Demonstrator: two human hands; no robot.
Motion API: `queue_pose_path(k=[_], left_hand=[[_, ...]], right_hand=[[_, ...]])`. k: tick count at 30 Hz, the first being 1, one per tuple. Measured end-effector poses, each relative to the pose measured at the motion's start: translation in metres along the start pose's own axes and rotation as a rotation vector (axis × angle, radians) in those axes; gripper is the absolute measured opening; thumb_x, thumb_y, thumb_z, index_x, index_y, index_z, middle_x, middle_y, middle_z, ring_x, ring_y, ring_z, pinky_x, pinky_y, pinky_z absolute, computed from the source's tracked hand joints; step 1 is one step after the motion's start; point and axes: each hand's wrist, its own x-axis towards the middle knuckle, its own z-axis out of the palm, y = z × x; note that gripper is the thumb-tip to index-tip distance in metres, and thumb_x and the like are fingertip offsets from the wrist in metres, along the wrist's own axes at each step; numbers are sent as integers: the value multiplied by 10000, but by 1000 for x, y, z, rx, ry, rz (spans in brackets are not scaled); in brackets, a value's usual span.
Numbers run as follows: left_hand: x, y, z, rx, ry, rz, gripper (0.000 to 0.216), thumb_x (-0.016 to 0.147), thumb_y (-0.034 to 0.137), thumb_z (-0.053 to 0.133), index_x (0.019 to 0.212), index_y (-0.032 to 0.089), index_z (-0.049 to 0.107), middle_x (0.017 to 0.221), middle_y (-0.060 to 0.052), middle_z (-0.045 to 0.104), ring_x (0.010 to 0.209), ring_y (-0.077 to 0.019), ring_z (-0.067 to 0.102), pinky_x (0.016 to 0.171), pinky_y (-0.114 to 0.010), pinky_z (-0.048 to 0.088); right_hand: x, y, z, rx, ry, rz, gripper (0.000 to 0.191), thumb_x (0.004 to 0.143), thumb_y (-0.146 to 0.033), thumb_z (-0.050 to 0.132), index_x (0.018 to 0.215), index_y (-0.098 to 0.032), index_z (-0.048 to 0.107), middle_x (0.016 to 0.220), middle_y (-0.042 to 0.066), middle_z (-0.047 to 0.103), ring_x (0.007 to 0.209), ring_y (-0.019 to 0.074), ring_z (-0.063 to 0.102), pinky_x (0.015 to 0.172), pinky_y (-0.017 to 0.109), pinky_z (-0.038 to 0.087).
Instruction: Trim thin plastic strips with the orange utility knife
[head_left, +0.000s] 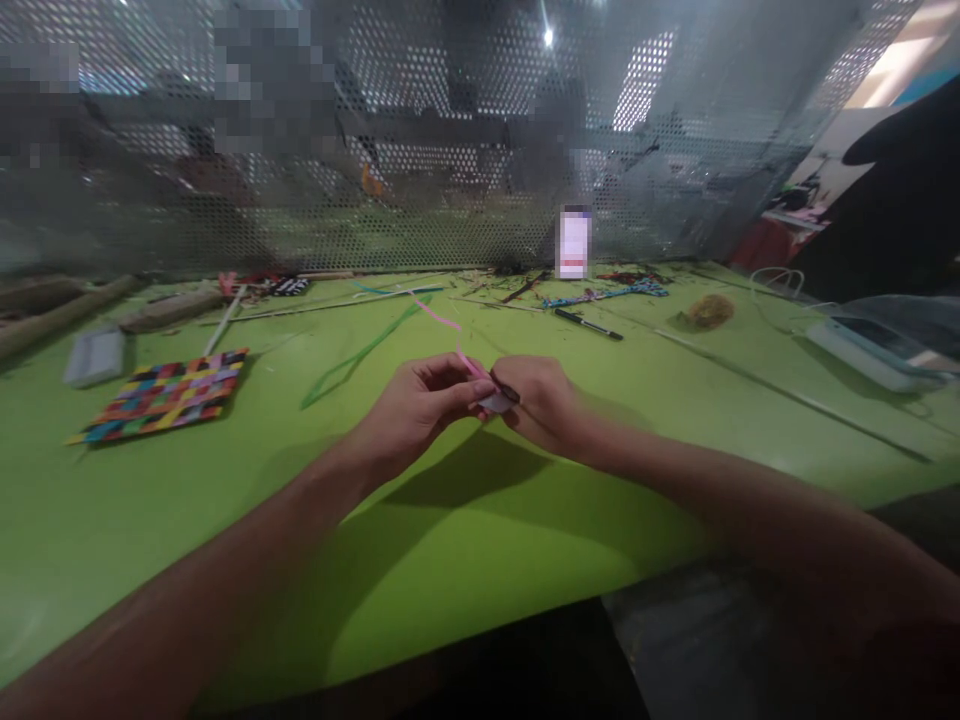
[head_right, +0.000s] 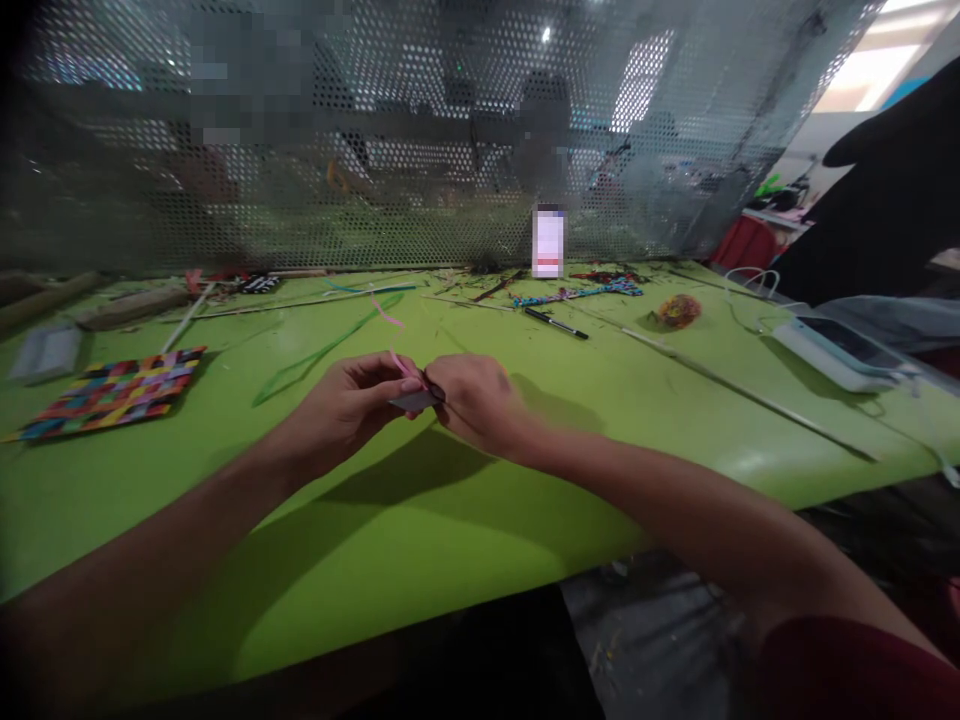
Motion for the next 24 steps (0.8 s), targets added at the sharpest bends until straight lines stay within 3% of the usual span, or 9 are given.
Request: queue_pose_path(k=[11,24], left_hand=[[-1,0,-1,45,17,15,104,729,239,842,749,174,764,790,-35,728,702,-136,647,766,-305,551],[1,-7,-3,15,-33,27,75,751,195,837,782,152,784,765,-44,735,693,-122,652,733,-261,549]], right_hand=[[-1,0,2,64,9,-17,217,885,-144,502,669,-152,512,630,-8,521,563,81,387,579,216,234],[1,-3,-2,102,36,0,207,856,-81,532,660,-134,573,634,-10,543,561,71,398,573,209,237]])
